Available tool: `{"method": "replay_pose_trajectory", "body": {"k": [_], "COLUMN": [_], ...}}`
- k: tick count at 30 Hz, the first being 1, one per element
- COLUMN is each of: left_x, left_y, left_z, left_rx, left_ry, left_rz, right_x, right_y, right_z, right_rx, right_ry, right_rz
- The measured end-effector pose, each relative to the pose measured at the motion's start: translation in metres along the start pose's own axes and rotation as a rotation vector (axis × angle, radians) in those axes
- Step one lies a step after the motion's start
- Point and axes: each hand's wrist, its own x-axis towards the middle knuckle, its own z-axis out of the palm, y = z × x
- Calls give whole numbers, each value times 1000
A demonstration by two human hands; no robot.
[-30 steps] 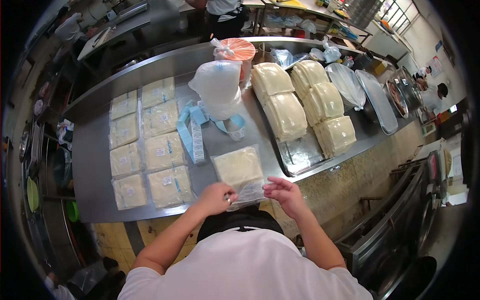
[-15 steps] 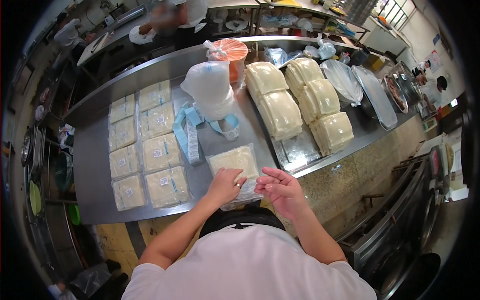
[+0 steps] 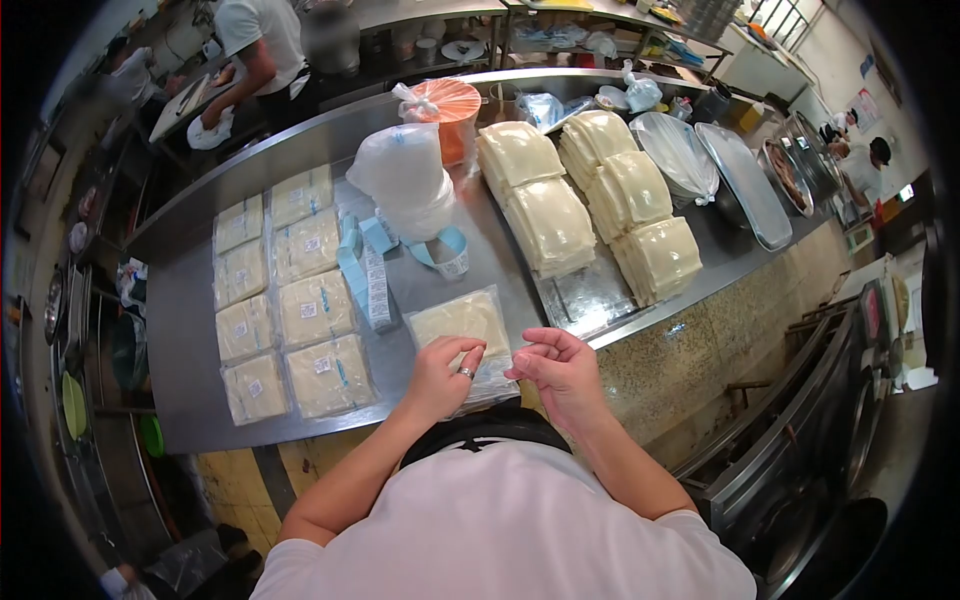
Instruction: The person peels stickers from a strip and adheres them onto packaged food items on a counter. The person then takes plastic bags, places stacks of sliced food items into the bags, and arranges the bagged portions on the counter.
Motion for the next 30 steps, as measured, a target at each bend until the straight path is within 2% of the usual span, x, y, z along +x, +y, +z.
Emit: {"method": "replay_pose_trajectory", "body": {"k": [22, 30], "left_x": [-18, -13], "left_y": [12, 33], "left_z": [-1, -11], "left_rx": [-47, -90], "left_ry": [-46, 61], "left_rz": [-49, 38], "right_x": [-13, -14], "right_y": [4, 5], "right_z": [3, 10], "right_rx": [41, 55], "right_ry": [4, -25], "right_rz": [-44, -11]}}
